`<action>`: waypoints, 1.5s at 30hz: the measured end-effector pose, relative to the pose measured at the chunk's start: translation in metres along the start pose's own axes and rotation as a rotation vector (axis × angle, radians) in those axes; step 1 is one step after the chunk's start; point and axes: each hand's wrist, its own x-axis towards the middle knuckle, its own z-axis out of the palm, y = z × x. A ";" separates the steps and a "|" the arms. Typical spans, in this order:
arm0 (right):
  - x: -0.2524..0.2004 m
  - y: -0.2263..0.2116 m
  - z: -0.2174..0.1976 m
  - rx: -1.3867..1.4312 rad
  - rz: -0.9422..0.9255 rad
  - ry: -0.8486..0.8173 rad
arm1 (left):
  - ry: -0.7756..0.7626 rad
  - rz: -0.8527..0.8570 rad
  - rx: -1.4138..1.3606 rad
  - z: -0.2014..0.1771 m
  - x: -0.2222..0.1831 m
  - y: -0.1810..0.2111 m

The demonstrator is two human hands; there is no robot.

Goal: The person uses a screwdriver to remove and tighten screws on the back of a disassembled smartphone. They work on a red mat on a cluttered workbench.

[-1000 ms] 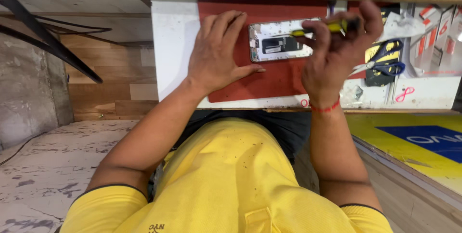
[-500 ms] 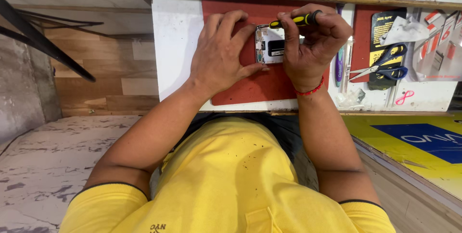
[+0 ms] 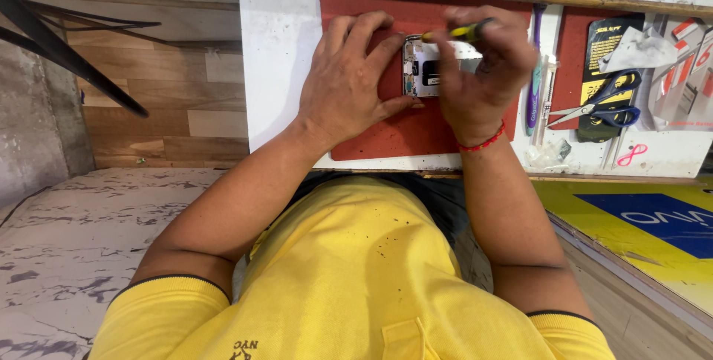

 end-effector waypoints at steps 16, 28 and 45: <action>0.020 -0.010 -0.008 -0.266 -0.033 -0.167 | 0.086 0.214 -0.599 -0.005 0.037 -0.004; 0.015 -0.009 -0.011 -0.160 0.006 -0.210 | 0.239 0.226 -0.391 -0.007 0.051 0.002; 0.010 0.002 -0.019 -0.113 -0.011 -0.216 | 0.214 0.222 -0.295 -0.010 0.057 -0.003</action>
